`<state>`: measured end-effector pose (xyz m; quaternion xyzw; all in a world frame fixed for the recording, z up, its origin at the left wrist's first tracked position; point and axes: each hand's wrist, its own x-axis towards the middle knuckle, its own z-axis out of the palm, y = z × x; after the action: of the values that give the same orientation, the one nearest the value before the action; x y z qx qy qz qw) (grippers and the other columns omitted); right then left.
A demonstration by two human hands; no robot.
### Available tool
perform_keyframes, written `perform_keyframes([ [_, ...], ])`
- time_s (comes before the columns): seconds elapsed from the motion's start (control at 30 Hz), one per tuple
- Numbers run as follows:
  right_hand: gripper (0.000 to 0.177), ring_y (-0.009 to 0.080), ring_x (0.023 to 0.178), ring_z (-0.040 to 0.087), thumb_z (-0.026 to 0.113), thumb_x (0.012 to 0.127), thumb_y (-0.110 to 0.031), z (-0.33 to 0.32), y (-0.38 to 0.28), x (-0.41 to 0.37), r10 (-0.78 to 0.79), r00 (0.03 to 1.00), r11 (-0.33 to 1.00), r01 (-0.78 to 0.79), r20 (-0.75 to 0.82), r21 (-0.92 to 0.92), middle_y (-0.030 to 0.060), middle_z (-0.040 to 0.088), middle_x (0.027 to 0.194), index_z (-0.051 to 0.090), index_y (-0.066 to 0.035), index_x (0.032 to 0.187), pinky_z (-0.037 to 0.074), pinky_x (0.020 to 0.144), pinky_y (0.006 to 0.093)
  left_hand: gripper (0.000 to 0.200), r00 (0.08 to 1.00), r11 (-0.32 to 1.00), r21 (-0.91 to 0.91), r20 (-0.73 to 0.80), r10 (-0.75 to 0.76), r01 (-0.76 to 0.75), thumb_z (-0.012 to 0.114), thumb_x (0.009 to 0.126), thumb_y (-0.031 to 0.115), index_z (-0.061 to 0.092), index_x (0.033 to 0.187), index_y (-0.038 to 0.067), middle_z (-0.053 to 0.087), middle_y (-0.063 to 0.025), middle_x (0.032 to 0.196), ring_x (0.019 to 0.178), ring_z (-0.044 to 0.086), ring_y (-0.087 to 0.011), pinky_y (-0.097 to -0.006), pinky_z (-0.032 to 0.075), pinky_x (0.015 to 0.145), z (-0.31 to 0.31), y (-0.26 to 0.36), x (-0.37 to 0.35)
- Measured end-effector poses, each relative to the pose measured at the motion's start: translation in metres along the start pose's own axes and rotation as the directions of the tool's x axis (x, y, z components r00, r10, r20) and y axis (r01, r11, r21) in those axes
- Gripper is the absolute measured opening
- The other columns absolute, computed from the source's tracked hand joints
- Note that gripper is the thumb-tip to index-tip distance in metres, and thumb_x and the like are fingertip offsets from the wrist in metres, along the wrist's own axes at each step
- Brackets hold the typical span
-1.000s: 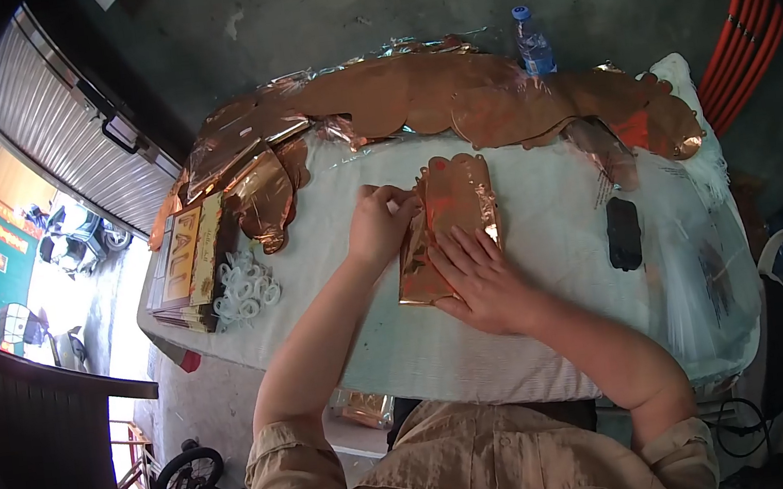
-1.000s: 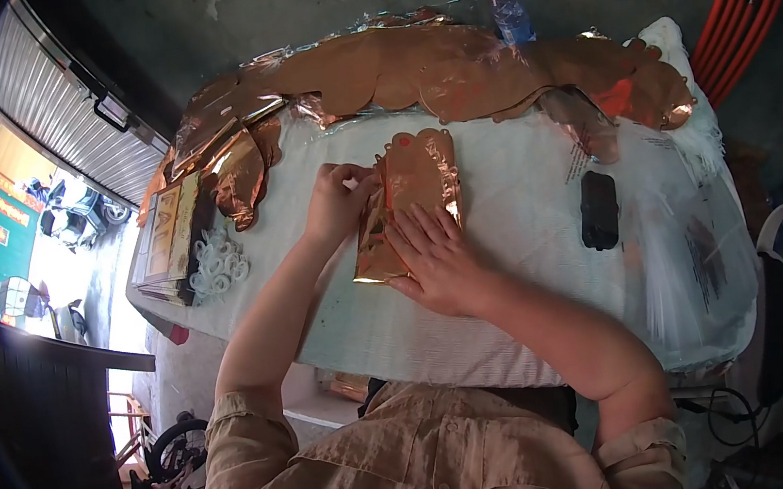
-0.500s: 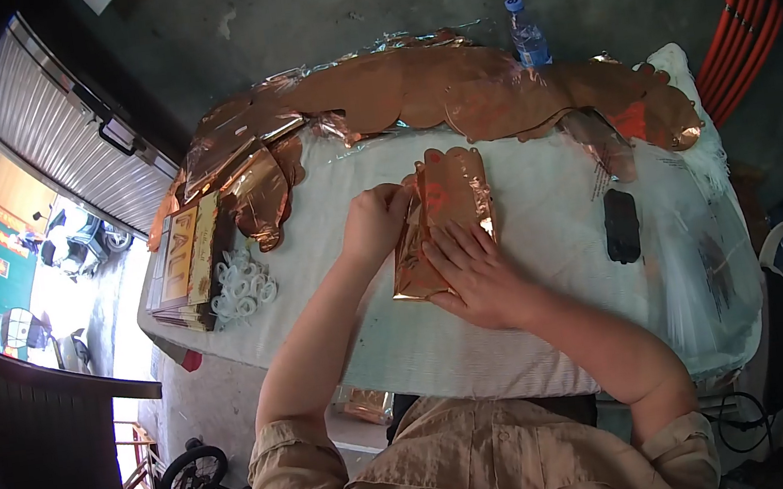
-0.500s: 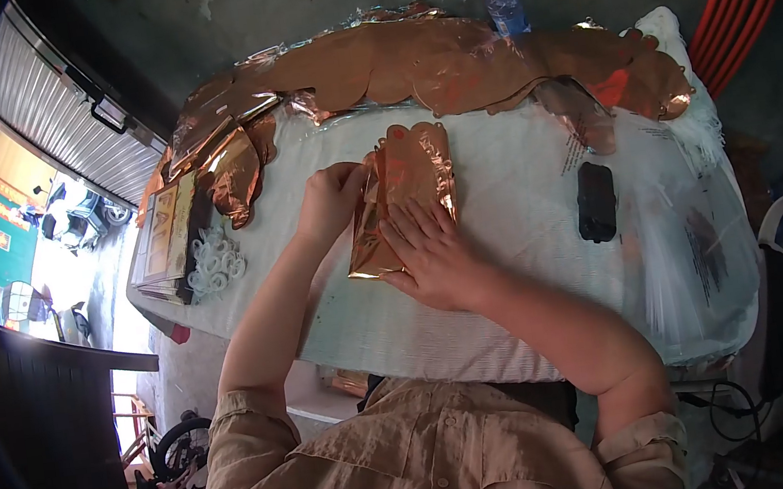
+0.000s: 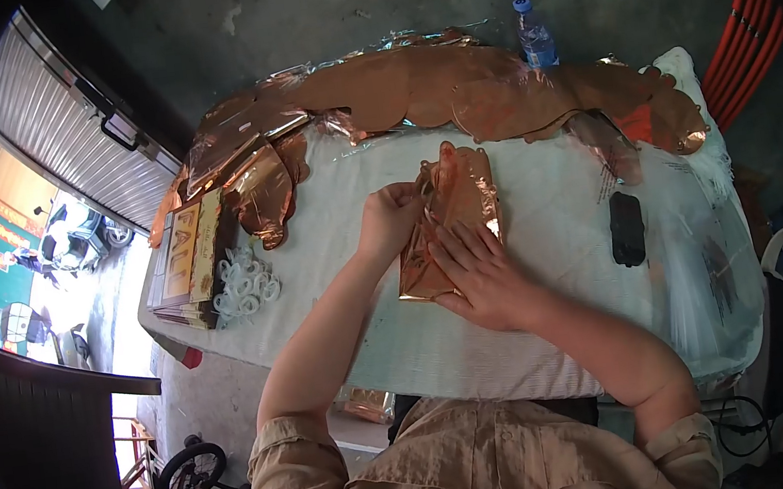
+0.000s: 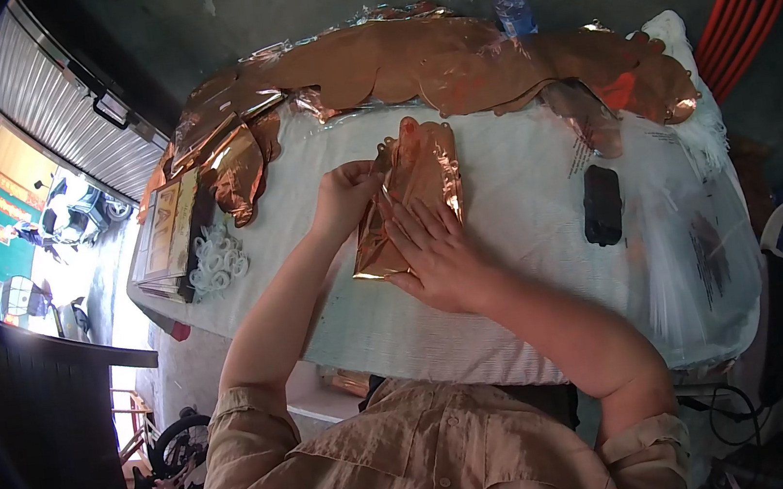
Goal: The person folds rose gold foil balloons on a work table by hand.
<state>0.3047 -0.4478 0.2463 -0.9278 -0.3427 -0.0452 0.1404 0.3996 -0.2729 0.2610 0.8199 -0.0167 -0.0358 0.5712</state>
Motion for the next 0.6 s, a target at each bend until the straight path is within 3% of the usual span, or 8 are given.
perform_keyframes([
  [0.17,0.070,0.0361,0.143,0.016,0.040,0.095,-0.047,0.001,0.000,-0.001,-0.004,1.000,1.000,0.004,-0.005,-0.012,0.0207,0.022,0.153,0.030,0.003,0.143,0.007,0.116,0.0491,0.024,0.999,0.986,-0.162,0.031,0.036,-0.031,0.068,0.085,0.011,0.065,0.102,-0.006,0.068,-0.0048,0.084,0.072,0.059,-0.0069,-0.0230,0.048,0.064,0.003,-0.019,0.009],
  [0.23,0.070,0.0361,0.143,0.016,0.040,0.095,-0.047,0.002,0.001,0.000,-0.006,1.000,1.000,0.006,-0.007,-0.024,0.0207,0.022,0.152,0.031,0.003,0.143,0.007,0.116,0.0491,0.025,0.964,0.963,0.099,-0.074,0.257,-0.249,0.069,0.085,0.011,0.065,0.103,-0.005,0.067,-0.0029,0.083,0.073,0.058,-0.0065,-0.0223,0.048,0.065,0.004,-0.025,0.012],
  [0.33,0.070,0.0362,0.142,0.016,0.040,0.095,-0.047,0.003,0.001,-0.001,0.003,1.000,1.000,-0.003,0.008,-0.020,0.0209,0.023,0.152,0.031,0.003,0.143,0.007,0.116,0.0490,0.025,0.991,0.987,0.091,0.038,0.128,-0.131,0.069,0.084,0.010,0.065,0.105,-0.005,0.066,-0.0014,0.080,0.071,0.058,-0.0066,-0.0222,0.048,0.064,-0.003,-0.013,0.011],
  [0.6,0.071,0.0362,0.142,0.017,0.041,0.095,-0.047,0.003,0.001,-0.001,-0.001,1.000,0.999,0.001,0.004,-0.037,0.0211,0.023,0.152,0.029,0.003,0.144,0.006,0.116,0.0484,0.028,0.996,0.995,0.045,-0.002,0.089,-0.089,0.069,0.081,0.008,0.064,0.106,-0.004,0.066,-0.0034,0.077,0.068,0.059,-0.0079,-0.0243,0.049,0.062,-0.008,-0.007,0.008],
])
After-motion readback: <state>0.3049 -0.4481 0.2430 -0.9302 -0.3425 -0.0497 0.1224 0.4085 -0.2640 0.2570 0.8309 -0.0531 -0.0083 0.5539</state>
